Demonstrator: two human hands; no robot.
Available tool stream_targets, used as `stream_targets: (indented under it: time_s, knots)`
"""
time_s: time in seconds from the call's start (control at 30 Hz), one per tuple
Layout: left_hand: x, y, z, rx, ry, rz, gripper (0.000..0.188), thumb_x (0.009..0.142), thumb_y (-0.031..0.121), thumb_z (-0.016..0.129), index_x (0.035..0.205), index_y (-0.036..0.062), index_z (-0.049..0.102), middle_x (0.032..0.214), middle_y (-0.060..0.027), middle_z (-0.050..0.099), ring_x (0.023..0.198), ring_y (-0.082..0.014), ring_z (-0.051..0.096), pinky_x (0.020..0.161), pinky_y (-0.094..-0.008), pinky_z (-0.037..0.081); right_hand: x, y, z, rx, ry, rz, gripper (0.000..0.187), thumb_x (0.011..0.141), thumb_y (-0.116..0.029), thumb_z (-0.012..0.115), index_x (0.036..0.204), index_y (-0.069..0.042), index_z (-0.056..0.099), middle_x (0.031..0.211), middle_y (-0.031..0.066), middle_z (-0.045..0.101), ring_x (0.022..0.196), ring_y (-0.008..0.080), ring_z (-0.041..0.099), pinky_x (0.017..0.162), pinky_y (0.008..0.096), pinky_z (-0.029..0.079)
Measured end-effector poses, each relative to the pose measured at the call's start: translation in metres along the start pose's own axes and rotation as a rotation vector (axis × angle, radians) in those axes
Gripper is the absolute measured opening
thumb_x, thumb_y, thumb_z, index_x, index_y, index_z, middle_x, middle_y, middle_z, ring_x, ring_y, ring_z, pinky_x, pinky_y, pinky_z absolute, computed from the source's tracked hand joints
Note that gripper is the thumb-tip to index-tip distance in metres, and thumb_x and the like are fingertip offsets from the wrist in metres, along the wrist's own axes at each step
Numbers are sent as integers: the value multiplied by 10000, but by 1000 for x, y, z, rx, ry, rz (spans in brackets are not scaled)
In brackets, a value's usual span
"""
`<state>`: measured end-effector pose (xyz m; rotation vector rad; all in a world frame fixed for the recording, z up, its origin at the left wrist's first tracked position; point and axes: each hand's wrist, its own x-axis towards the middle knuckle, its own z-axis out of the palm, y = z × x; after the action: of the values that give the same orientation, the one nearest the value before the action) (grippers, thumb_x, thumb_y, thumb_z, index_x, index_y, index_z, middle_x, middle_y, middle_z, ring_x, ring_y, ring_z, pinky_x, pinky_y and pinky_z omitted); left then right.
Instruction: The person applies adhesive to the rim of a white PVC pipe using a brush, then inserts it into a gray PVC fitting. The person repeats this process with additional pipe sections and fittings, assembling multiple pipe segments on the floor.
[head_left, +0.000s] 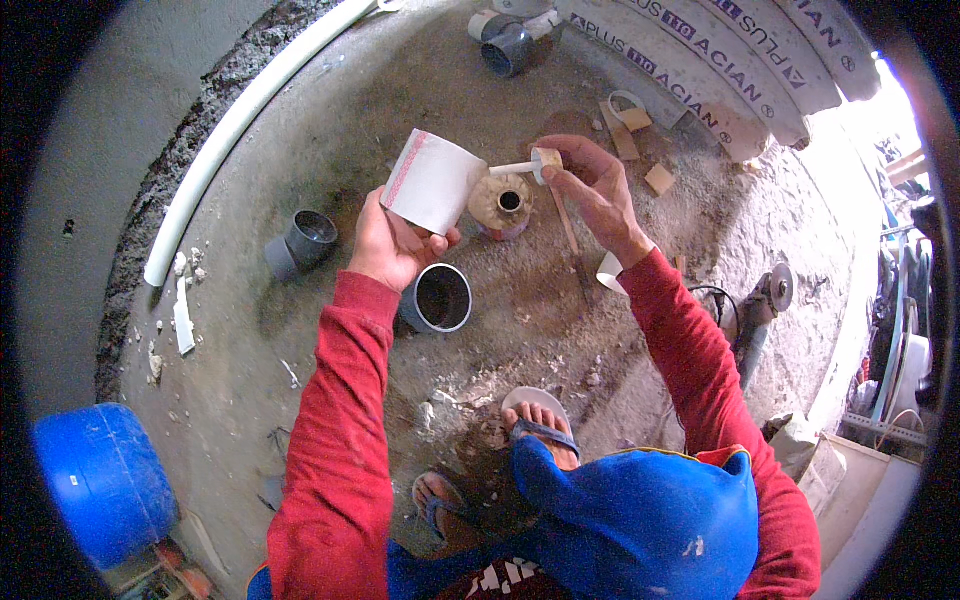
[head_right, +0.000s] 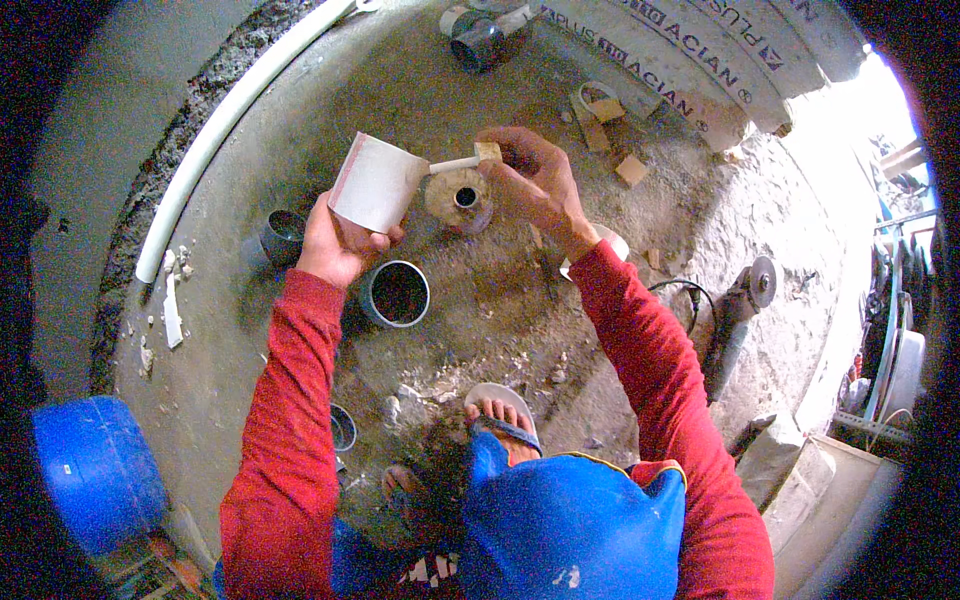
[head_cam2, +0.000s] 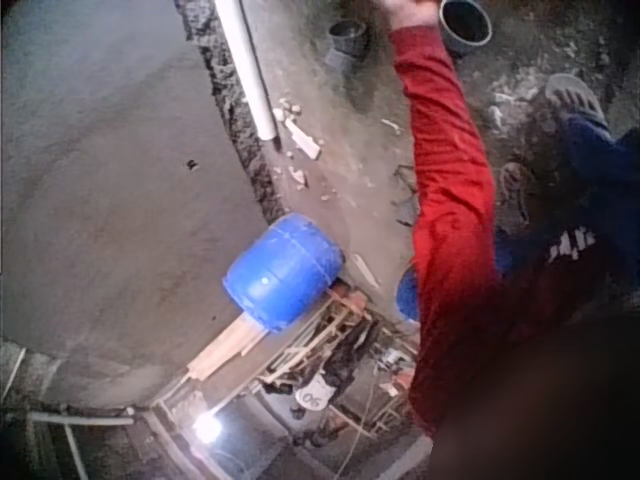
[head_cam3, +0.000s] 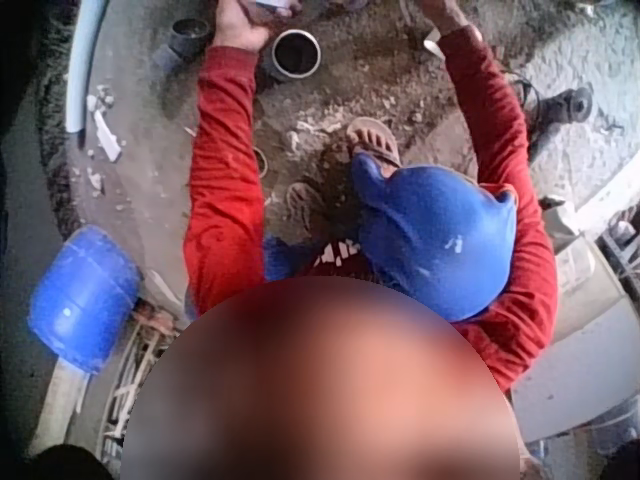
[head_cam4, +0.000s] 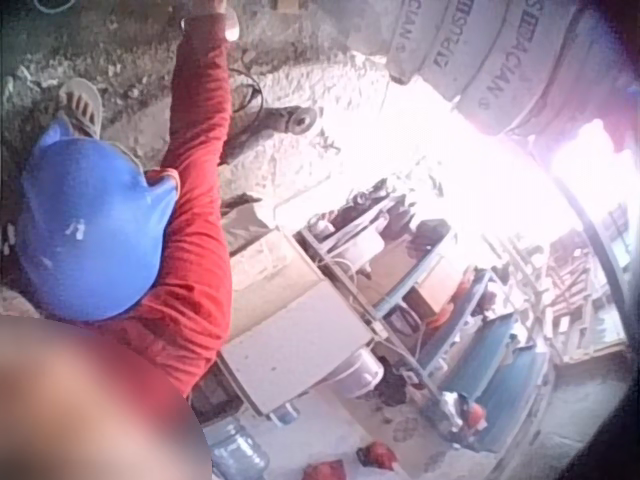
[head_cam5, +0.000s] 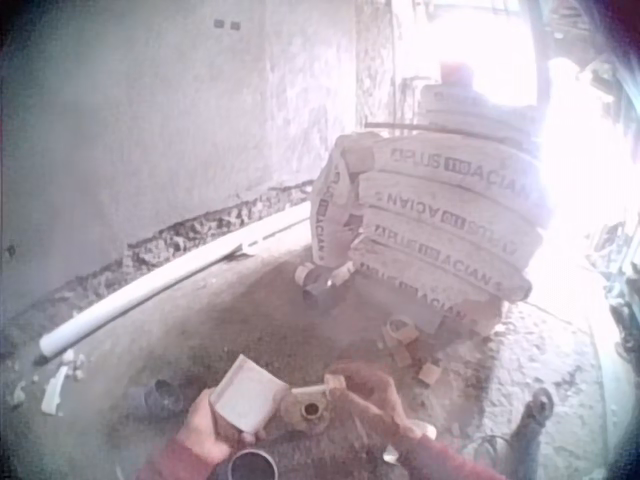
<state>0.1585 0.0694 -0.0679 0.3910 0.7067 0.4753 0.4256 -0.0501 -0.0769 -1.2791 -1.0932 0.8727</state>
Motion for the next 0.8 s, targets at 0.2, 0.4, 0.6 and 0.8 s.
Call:
stream_targets:
  time_s: [0.2, 0.4, 0.6, 0.8]
  knots:
    - [-8, -1, -7, -50, -128, -47, 557, 1012, 499, 337, 1347, 118, 569, 1122, -170, 661, 761, -368, 627, 512, -322, 478, 2, 9, -2, 7, -26, -41, 362, 950, -131, 686, 1280, 12, 644, 1204, 56, 687, 1099, 127, 634, 989, 300, 501]
    - [-18, 3, -4, 107, -129, -3, 588, 1020, 551, 341, 1346, 120, 572, 1102, -150, 672, 724, -357, 640, 497, -331, 465, 10, 10, -4, -71, -35, -33, 355, 933, -125, 689, 1270, -19, 664, 1168, 38, 692, 1071, 120, 631, 956, 290, 503]
    - [-23, 7, 4, 465, 143, 119, 623, 1025, 600, 360, 1274, 84, 605, 1004, -132, 709, 706, -306, 668, 492, -387, 489, 18, -17, -5, -227, 8, -34, 346, 923, -124, 692, 1252, -19, 677, 1126, 30, 697, 1055, 117, 622, 955, 287, 497]
    - [-18, 16, 2, 643, 257, 120, 653, 1019, 649, 368, 1199, 76, 625, 881, -115, 721, 606, -258, 665, 444, -363, 483, 7, -61, -7, -126, -120, -230, 368, 902, -89, 688, 1262, -16, 672, 1167, 60, 706, 1061, 132, 644, 973, 303, 509]
